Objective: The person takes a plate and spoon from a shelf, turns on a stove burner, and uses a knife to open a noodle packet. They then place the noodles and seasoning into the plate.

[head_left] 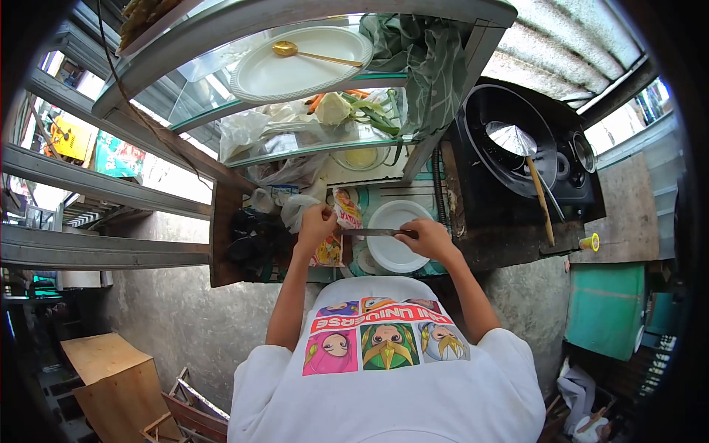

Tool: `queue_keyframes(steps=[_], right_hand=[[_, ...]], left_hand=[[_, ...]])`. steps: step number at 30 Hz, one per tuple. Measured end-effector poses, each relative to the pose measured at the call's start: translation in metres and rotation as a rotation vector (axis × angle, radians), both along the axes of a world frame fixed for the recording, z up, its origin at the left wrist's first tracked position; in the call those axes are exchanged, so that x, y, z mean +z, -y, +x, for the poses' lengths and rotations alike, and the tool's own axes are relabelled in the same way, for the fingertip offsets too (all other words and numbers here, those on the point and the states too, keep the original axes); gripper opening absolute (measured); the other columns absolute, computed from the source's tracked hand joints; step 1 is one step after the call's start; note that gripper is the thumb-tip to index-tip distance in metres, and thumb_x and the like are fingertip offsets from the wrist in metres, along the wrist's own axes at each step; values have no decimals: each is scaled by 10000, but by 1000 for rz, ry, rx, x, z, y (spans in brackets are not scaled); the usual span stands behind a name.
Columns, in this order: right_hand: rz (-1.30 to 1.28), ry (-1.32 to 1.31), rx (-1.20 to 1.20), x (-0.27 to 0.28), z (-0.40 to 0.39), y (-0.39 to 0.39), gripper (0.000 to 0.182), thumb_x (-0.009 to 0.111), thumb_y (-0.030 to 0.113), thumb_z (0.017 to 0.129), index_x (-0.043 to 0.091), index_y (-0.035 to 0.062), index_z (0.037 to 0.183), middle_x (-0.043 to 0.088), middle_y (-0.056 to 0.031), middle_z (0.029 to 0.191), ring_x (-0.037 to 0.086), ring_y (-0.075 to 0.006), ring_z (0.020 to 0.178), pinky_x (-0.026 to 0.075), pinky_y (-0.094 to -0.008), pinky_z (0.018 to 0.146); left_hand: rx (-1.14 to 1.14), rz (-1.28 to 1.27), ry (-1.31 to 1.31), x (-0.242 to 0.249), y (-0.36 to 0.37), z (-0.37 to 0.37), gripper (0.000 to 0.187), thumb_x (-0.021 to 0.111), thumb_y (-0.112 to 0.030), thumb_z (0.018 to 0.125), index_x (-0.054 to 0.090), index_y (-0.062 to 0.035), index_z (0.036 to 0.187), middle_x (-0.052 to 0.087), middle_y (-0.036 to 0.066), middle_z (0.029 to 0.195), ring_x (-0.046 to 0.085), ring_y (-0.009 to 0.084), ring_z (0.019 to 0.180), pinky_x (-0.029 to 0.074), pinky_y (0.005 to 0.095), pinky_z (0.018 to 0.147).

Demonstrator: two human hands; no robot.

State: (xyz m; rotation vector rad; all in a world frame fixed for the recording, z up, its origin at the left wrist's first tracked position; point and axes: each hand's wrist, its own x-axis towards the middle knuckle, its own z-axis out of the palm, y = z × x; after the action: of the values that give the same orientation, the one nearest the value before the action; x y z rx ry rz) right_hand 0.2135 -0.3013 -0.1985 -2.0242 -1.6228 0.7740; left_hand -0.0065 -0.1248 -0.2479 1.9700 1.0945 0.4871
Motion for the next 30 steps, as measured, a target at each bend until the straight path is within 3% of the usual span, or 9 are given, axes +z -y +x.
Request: queue_keyframes(steps=[5,11,14,16,19,23,26,28,30], right_hand=[[-130,-148,-264,-20,8,19,261,571,299,833,652,57,884,611,-144,702,587,-274,645,440,-354,608],[-21,-513,-421,-64,-43,14,271,476,264,905,571,38,1021,557,-155,640,508,-237,563,409,-339,575],[-179,-637,-403,-51,-65,7,306,475,269,907,525,49,1114,600,-174,756,561,-273,649,432,-337,631],[-21,-612,-344,-54,-72,6,329,476,278,908,511,58,1149,621,-179,896,599,-296,768,447,-334,709],[-170,-564,-319,-41,-65,9,328,477,275,907,519,65,1154,609,-175,1009,602,-308,869,446,-329,769],[-125,-503,-295,-31,-57,16,294,482,253,899,548,79,1126,604,-174,1019,593,-337,854,450,-355,755],[15,-247,-281,-23,-49,21,249,503,242,883,590,127,1086,609,-137,887,585,-335,758,455,-381,670],[45,121,-300,-20,-44,24,226,536,245,856,614,191,1061,539,-89,705,557,-305,640,435,-398,571],[124,206,-279,-20,-35,29,220,553,247,843,623,209,1048,496,-78,665,542,-281,599,426,-387,541]], left_hand=[[119,-93,-160,-17,3,-2,292,614,-228,710,593,61,747,615,181,675,627,270,660,477,357,618],[190,-137,-158,-27,15,10,404,630,-340,723,575,52,808,619,197,719,622,333,704,475,386,644],[218,6,-227,-30,16,17,380,606,-355,777,554,14,849,618,209,741,608,369,712,472,403,642],[191,82,-170,-42,13,17,296,555,-299,835,539,-17,923,587,240,731,578,413,752,446,458,634],[176,271,-252,-44,16,20,164,475,-207,887,521,-51,872,586,201,688,586,393,698,434,472,601],[152,363,-280,-35,19,24,157,443,-200,902,504,-56,899,583,225,712,570,426,696,427,492,560],[105,357,-261,-29,19,29,145,437,-198,907,507,-71,902,581,205,674,574,412,655,434,478,535],[8,403,-200,-30,15,33,145,448,-196,906,524,-76,939,589,200,678,582,394,656,433,467,536],[-49,385,-157,-24,11,34,149,471,-190,897,540,-68,947,600,199,705,585,386,674,437,449,544]])
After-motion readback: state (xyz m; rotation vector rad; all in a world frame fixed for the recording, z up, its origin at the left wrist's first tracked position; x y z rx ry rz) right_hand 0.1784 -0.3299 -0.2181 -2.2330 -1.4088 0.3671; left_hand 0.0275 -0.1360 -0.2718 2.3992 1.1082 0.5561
